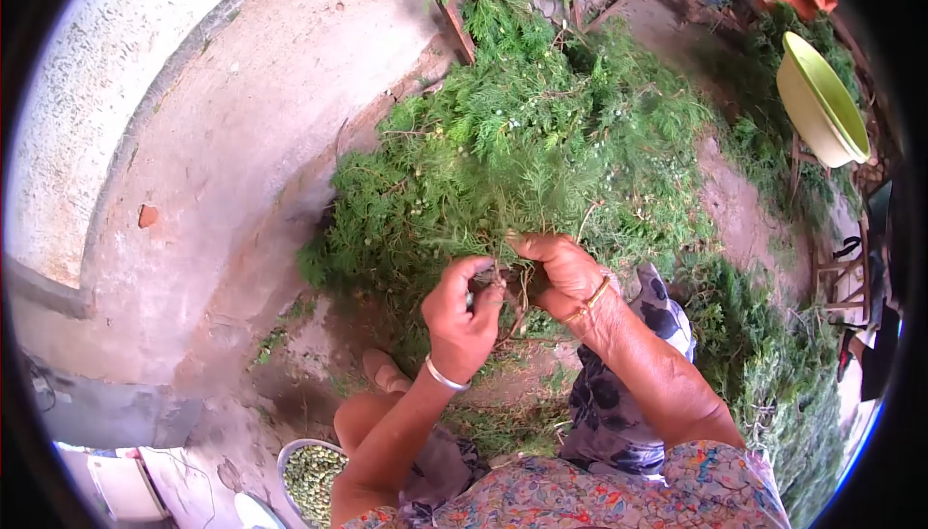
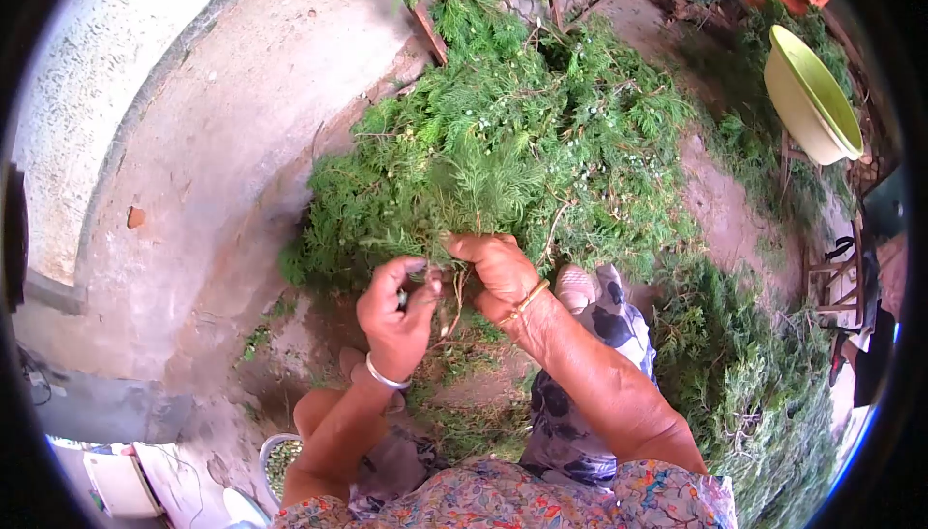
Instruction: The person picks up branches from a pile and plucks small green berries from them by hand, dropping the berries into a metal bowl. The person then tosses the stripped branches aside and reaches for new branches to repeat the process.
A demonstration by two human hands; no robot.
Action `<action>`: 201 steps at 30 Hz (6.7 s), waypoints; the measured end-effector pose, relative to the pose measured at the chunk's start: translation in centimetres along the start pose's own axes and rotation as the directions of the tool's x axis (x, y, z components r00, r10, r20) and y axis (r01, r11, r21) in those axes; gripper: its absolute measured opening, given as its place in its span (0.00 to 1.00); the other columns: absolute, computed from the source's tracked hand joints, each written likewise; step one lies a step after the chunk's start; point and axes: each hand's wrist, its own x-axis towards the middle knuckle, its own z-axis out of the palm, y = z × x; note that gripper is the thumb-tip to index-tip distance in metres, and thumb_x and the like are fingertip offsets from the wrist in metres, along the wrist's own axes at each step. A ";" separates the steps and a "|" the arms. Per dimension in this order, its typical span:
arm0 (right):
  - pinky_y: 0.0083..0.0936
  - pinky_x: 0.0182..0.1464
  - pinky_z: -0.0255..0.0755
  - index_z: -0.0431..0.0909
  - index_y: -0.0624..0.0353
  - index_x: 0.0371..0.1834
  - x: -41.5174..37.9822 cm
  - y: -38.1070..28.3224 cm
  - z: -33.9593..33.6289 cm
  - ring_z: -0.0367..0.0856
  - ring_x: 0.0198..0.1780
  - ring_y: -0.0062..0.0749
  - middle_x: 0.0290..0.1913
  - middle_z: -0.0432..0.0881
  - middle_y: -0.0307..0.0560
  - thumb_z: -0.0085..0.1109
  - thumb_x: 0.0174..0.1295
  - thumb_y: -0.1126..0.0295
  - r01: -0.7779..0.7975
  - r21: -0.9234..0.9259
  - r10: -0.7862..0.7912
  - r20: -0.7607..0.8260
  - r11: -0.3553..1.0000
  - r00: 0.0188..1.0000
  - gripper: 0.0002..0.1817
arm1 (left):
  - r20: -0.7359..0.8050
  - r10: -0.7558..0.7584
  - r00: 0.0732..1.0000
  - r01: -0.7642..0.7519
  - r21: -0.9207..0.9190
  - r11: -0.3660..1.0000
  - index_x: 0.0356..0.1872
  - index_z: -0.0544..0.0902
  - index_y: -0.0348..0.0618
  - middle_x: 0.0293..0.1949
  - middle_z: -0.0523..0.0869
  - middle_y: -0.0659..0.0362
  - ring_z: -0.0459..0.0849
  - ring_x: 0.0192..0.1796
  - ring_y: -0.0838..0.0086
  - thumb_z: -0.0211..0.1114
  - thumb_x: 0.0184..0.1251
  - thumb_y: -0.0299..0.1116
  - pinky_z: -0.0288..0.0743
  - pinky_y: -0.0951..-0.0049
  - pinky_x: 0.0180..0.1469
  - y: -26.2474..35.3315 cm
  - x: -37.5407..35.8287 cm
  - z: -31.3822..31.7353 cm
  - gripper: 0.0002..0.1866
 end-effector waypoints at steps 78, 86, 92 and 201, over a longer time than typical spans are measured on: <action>0.18 0.24 0.66 0.77 0.59 0.38 -2.2 -1.9 -0.2 0.73 0.26 0.21 0.30 0.78 0.37 0.69 0.52 0.66 0.085 -0.631 -0.096 0.017 0.771 0.995 0.14 | 0.439 -0.585 0.682 0.486 -0.870 -0.085 0.26 0.75 0.42 0.24 0.77 0.53 0.69 0.19 0.79 0.62 0.64 0.40 0.62 0.82 0.18 -5.6 1.0 -9.3 0.13; 0.16 0.23 0.61 0.77 0.57 0.38 -2.6 -1.5 1.0 0.68 0.25 0.18 0.29 0.76 0.34 0.70 0.52 0.66 0.059 -0.685 -0.037 0.047 0.726 0.998 0.14 | 0.404 -0.696 0.594 0.696 -0.691 0.193 0.29 0.79 0.39 0.18 0.75 0.62 0.67 0.15 0.82 0.67 0.59 0.33 0.58 0.83 0.15 -3.6 0.7 -6.7 0.09; 0.15 0.23 0.58 0.77 0.57 0.39 -2.5 -1.4 1.5 0.67 0.26 0.16 0.29 0.76 0.32 0.70 0.52 0.67 0.004 -0.709 0.024 0.029 0.705 0.999 0.14 | 0.486 -0.624 0.613 0.726 -0.657 0.201 0.29 0.78 0.39 0.19 0.73 0.66 0.67 0.16 0.84 0.68 0.58 0.32 0.57 0.84 0.14 -3.3 0.6 -6.6 0.09; 0.25 0.35 0.72 0.79 0.64 0.44 -4.2 -2.5 -1.7 0.79 0.34 0.28 0.38 0.83 0.44 0.72 0.45 0.73 0.081 -0.682 -0.101 0.010 0.727 0.995 0.20 | 0.331 -0.637 0.696 0.550 -0.816 0.177 0.35 0.78 0.34 0.29 0.80 0.53 0.70 0.18 0.84 0.59 0.58 0.21 0.58 0.87 0.13 -6.6 1.8 -11.1 0.04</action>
